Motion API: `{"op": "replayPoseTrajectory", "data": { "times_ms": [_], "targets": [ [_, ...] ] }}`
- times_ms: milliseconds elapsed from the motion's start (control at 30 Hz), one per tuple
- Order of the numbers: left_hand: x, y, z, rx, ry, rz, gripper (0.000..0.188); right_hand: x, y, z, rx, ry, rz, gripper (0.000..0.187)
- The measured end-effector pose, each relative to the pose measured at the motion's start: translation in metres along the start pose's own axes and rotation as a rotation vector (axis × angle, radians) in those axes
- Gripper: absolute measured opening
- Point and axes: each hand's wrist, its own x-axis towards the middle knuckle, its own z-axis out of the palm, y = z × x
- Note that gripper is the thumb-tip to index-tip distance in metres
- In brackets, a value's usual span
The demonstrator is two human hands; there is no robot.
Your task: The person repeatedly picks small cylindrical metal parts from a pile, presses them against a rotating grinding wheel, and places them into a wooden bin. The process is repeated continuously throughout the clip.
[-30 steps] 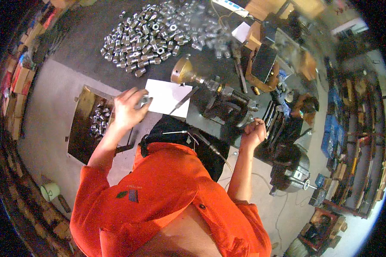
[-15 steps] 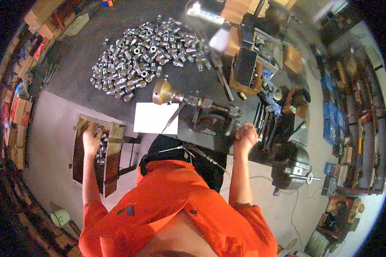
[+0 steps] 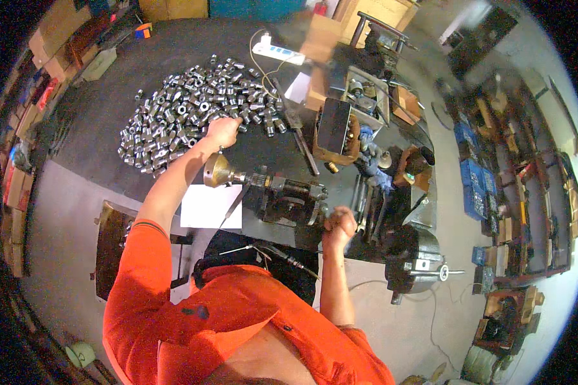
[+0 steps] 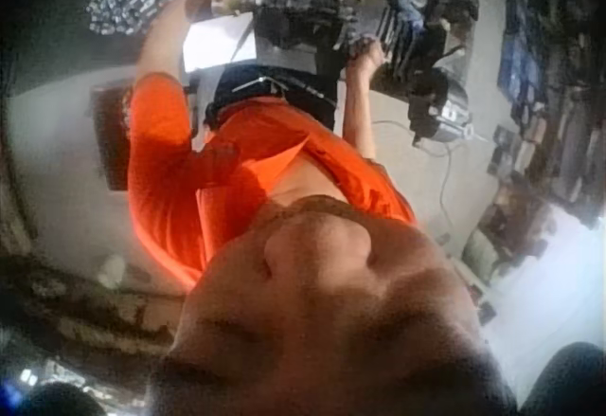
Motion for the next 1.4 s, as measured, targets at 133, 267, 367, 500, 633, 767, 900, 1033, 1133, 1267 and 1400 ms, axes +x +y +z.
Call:
{"op": "replayPoseTrajectory", "data": {
  "times_ms": [133,267,367,500,633,767,900,1033,1133,1267,1400],
  "targets": [
    [-0.008,-0.002,-0.008,-0.017,-0.029,0.053,0.021,-0.002,-0.004,0.004,-0.007,-0.044,-0.012,0.014],
    [-0.069,-0.008,-0.026,-0.442,0.209,0.105,0.027,-0.003,-0.004,0.005,-0.029,-0.022,0.009,0.013],
    [-0.144,-0.001,-0.058,-0.825,0.196,-0.034,0.029,0.0,-0.002,0.001,-0.014,-0.057,0.03,0.013],
    [-0.217,0.026,-0.058,-0.608,0.356,-0.062,0.025,0.003,0.0,-0.005,-0.1,-0.071,-0.016,0.022],
    [-0.243,0.043,-0.038,-0.488,0.409,-0.078,0.025,-0.003,-0.006,0.002,-0.091,-0.088,0.002,0.016],
    [-0.242,0.047,-0.034,-0.479,0.436,-0.098,0.025,-0.006,-0.006,0.004,-0.027,-0.093,0.012,0.015],
    [-0.238,0.045,-0.038,-0.427,0.373,-0.11,0.028,-0.005,-0.005,0.002,-0.042,-0.08,0.001,0.014],
    [-0.232,0.041,-0.039,-0.415,0.336,-0.123,0.027,-0.003,-0.004,-0.001,-0.052,-0.081,0.0,0.016],
    [-0.226,0.033,-0.04,-0.551,0.387,-0.141,0.026,-0.007,-0.003,0.005,-0.129,-0.022,-0.034,0.018],
    [-0.208,0.007,-0.055,-1.54,0.188,-0.32,0.023,-0.004,-0.004,0.003,-0.038,-0.085,-0.026,0.015],
    [-0.191,0.002,-0.079,-1.769,0.279,-0.095,0.025,-0.006,-0.004,0.006,-0.073,-0.051,-0.019,0.015]
  ]
}}
